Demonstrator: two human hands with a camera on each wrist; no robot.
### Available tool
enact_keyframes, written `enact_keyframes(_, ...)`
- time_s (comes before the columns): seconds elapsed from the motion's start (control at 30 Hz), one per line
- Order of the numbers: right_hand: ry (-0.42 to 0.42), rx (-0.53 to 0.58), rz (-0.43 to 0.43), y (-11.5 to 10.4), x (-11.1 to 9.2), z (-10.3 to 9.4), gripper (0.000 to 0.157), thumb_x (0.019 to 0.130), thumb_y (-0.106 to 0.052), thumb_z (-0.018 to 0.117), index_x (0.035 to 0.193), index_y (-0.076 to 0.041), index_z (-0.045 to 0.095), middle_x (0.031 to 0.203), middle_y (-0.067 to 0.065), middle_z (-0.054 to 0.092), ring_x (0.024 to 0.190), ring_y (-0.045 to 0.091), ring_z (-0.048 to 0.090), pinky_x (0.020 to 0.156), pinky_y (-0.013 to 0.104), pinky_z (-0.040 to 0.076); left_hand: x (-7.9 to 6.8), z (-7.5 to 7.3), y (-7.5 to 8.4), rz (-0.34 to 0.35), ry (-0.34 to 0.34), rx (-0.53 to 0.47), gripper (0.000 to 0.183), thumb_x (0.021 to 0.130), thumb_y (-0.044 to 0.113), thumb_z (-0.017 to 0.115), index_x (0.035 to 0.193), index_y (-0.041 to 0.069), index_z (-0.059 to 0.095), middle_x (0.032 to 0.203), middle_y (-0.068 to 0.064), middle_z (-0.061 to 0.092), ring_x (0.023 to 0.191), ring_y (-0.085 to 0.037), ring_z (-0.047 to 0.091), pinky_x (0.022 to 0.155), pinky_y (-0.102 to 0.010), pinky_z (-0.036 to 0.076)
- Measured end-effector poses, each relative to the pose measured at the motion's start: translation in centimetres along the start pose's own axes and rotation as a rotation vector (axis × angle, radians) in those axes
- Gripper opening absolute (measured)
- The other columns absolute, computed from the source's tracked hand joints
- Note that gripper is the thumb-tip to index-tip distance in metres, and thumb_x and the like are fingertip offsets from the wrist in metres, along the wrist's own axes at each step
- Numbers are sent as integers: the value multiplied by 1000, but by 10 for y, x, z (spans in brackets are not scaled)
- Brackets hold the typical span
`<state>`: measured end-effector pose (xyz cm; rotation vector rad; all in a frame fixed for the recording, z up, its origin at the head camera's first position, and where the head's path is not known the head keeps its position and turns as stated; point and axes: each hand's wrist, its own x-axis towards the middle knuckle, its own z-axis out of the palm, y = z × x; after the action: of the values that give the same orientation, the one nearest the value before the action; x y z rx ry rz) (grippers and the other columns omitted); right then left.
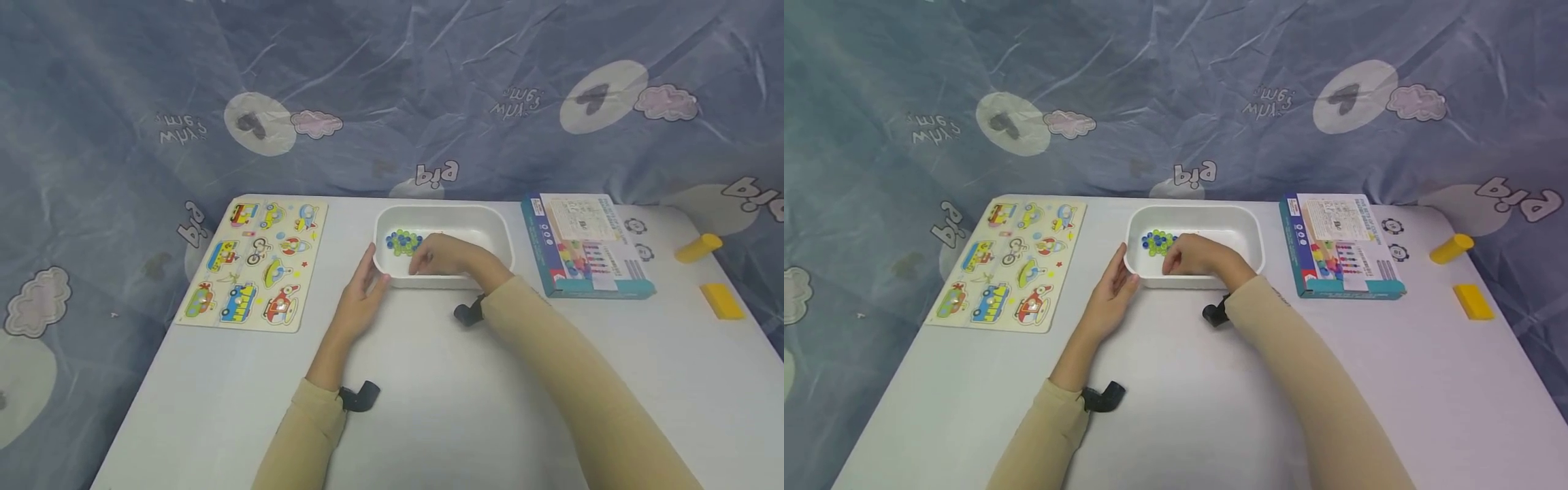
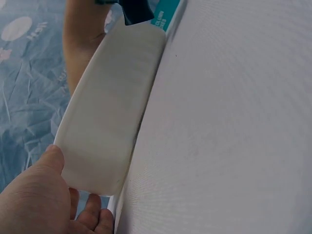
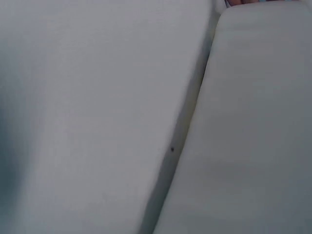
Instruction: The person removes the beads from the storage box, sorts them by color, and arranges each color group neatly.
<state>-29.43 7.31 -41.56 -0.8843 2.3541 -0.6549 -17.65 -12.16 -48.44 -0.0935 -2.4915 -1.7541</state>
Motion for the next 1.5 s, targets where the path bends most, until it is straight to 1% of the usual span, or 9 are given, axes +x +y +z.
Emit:
enact_keyframes(0.1,-9,-7,-7,-1,1,2,16,87,-11,65,96,-20,75,100,-3,72,92,14,64,89,33,53,0,2,0,2,-15,5,64,97,38,50,148,46,12,153,24,21,141,-2,27,117,-30,31)
enact_keyframes(0.2,-15,-7,-33,-4,4,4,19,89,-10,63,98,-21,75,102,-3,72,94,14,64,91,34,53,0,1,2,6,-9,14,64,97,38,49,148,45,11,153,24,20,141,-2,27,117,-30,31)
enact_keyframes(0.4,-39,30,-70,-10,13,8,18,87,-10,65,96,-22,76,102,-5,73,99,12,64,94,32,52,-2,-3,3,2,-1,13,64,97,37,50,148,44,12,154,21,21,141,-1,27,117,-31,30)
enact_keyframes(0.6,-45,27,-54,-10,11,9,15,84,-10,68,91,-21,77,97,-6,73,95,11,64,91,31,53,-2,-1,2,17,-15,-3,65,97,37,50,148,44,12,156,13,22,141,-3,28,117,-31,31)
enact_keyframes(0.83,-27,-2,-45,-7,11,9,12,86,-18,66,96,-20,73,90,-3,70,84,13,62,82,29,53,-2,-1,2,25,-13,-1,65,97,36,50,150,40,13,157,10,23,141,-2,28,117,-30,31)
enact_keyframes(0.97,34,-29,-43,-7,9,7,13,88,-24,65,99,-20,70,84,-2,67,79,14,59,78,28,52,-2,-1,3,29,-7,-4,65,97,36,50,150,38,14,157,5,26,140,-4,30,117,-32,31)
enact_keyframes(1.13,162,-44,-55,-9,-1,2,15,90,-27,62,102,-19,68,87,-3,64,79,14,55,78,27,50,-2,-2,4,33,-2,-19,65,97,35,52,150,37,15,156,1,29,141,-8,31,117,-33,32)
enact_keyframes(1.27,266,-24,-77,-15,-17,-1,16,90,-29,64,103,-20,67,85,-3,60,77,14,53,75,27,48,-2,-2,4,32,-2,-28,65,97,34,52,150,38,16,156,0,30,141,-8,32,116,-33,32)
enact_keyframes(1.5,431,-37,-164,-34,-51,1,18,88,-31,67,103,-20,68,69,-2,47,64,13,44,62,26,42,-1,-1,3,5,-1,-16,64,96,35,52,150,39,16,155,3,30,140,-6,32,116,-29,32)
